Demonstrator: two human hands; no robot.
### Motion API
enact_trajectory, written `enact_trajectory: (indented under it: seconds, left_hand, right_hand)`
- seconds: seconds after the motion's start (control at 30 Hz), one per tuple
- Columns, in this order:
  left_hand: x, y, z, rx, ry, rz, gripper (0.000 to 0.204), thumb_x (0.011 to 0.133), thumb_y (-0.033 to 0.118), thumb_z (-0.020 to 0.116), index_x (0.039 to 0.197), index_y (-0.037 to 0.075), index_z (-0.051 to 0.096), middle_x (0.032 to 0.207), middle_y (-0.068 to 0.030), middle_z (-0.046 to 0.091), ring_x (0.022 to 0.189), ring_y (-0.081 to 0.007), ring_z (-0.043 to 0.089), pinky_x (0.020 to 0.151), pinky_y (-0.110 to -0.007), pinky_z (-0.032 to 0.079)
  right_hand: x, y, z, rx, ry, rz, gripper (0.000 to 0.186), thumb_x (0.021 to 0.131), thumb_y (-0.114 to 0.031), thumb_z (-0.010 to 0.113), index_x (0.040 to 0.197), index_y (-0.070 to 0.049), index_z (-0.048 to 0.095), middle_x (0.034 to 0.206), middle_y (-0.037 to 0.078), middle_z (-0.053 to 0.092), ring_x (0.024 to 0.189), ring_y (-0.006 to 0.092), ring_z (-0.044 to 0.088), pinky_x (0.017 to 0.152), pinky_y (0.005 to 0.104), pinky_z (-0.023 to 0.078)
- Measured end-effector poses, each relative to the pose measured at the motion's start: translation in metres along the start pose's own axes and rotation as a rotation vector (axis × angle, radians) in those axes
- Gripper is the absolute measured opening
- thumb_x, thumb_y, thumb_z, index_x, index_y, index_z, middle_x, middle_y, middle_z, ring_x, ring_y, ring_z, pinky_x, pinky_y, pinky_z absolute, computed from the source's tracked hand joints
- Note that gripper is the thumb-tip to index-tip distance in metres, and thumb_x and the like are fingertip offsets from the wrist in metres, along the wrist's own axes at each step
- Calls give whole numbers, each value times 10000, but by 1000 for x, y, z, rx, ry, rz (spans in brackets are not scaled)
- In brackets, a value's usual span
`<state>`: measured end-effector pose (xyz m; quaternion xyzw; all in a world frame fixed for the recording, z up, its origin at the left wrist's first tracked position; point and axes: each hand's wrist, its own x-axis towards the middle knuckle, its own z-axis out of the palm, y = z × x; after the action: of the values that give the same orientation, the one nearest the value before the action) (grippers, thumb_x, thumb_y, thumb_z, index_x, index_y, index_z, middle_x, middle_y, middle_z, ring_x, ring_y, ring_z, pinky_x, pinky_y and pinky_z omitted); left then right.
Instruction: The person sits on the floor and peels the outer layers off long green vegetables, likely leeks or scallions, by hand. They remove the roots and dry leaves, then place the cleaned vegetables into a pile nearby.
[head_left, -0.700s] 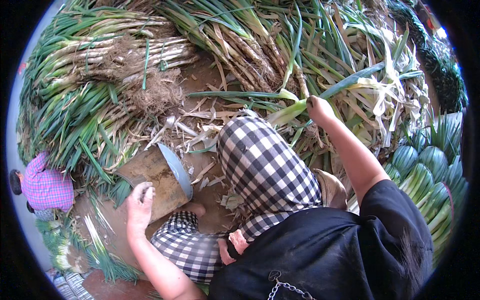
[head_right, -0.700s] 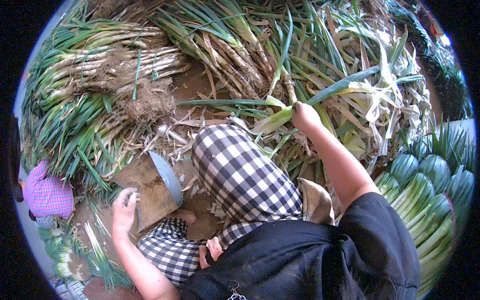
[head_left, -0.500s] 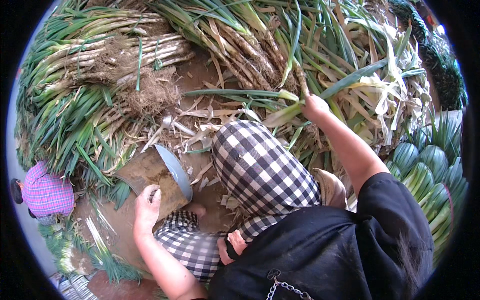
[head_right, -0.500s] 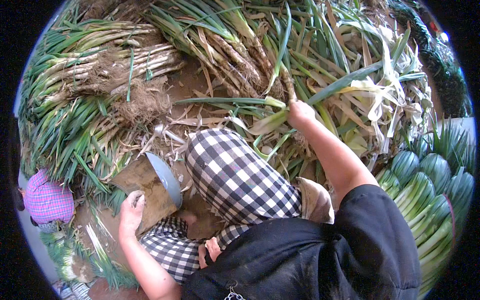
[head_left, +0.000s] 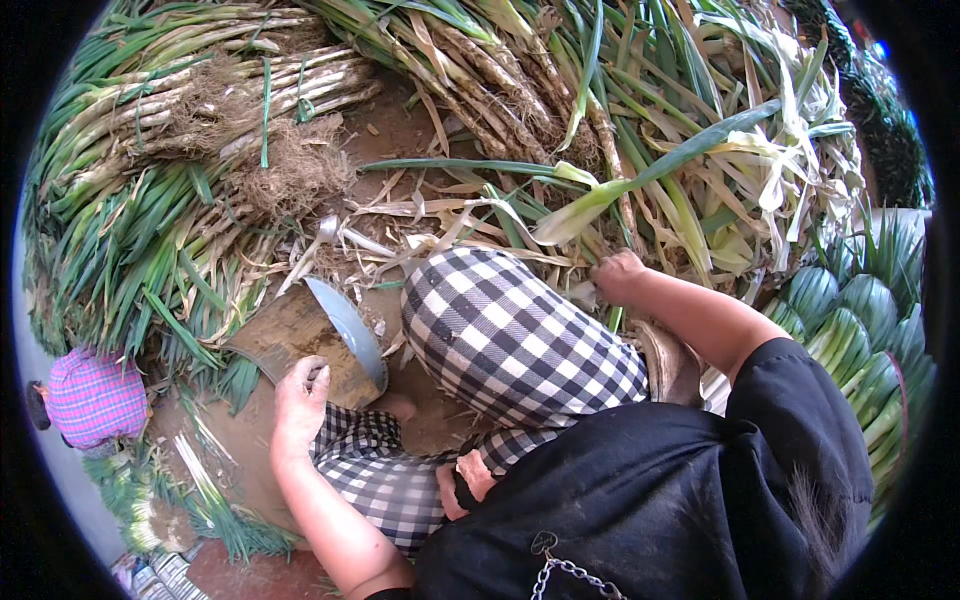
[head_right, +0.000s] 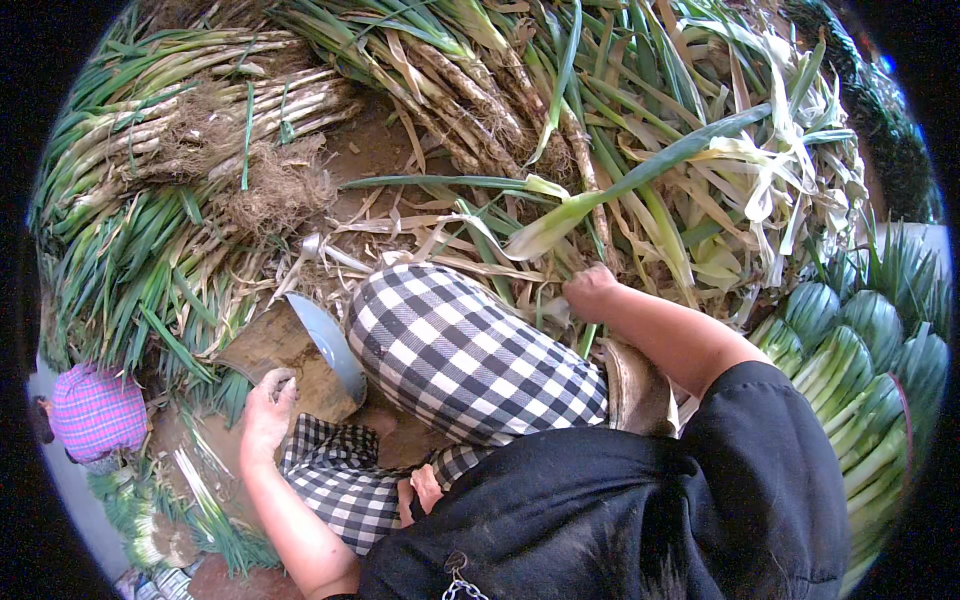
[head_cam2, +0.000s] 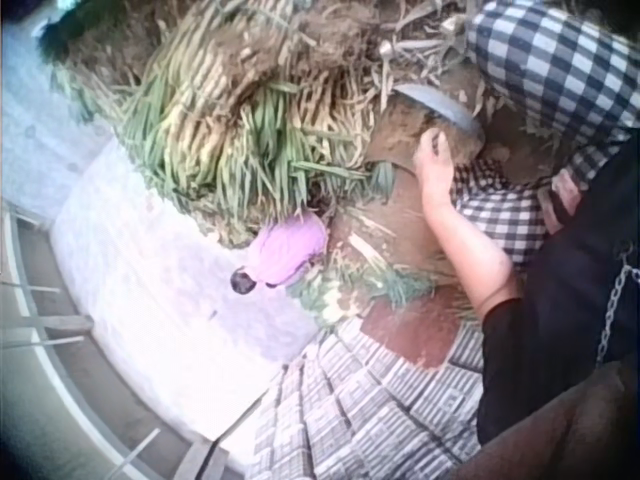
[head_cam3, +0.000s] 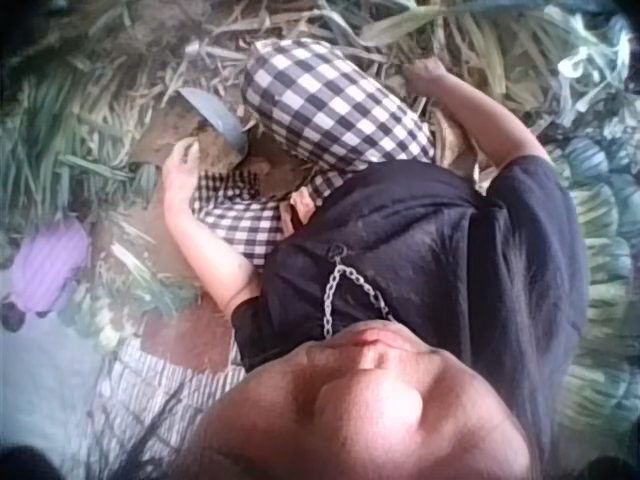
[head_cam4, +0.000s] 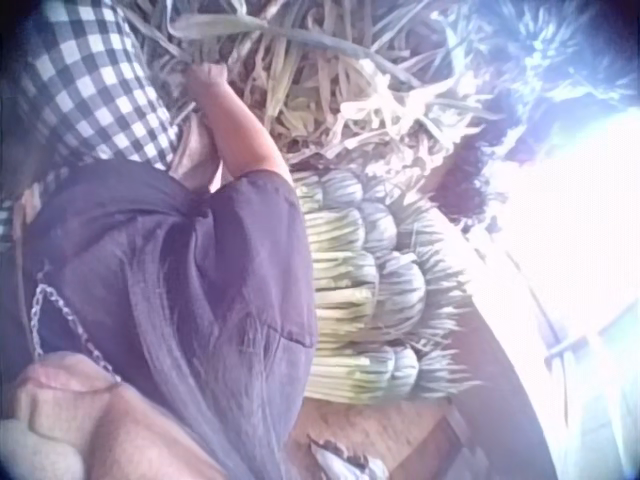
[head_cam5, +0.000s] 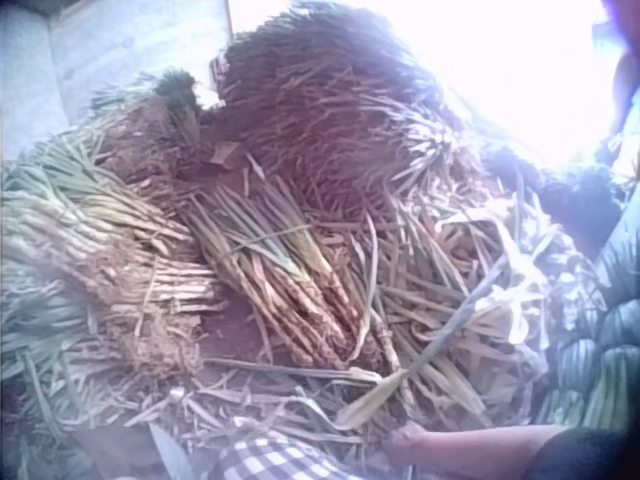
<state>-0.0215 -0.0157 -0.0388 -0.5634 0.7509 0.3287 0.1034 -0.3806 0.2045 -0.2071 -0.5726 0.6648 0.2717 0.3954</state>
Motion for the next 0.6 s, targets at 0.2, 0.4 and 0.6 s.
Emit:
enact_trajectory:
  seconds: [0.2,0.4,0.6]
  left_hand:
    - [-3,1,2,65,-15,13,201,778,153,524,928,21,538,855,-157,583,772,-246,572,691,-314,439]
    - [-8,15,-5,69,-6,53,207,783,161,521,933,20,540,843,-160,585,760,-250,574,680,-320,441]
    - [-13,22,-8,61,6,101,224,775,175,534,939,23,544,838,-162,586,748,-245,570,679,-315,437]
  right_hand:
    - [-29,26,5,-325,-149,-65,175,699,-195,557,848,-128,619,857,43,611,823,173,578,628,320,447]
    - [-105,25,-71,210,-16,67,231,759,-159,494,967,-77,552,824,95,602,742,201,578,631,310,456]
    - [-175,144,-119,730,813,115,258,787,-112,469,1029,-49,533,813,73,592,660,147,547,602,260,447]
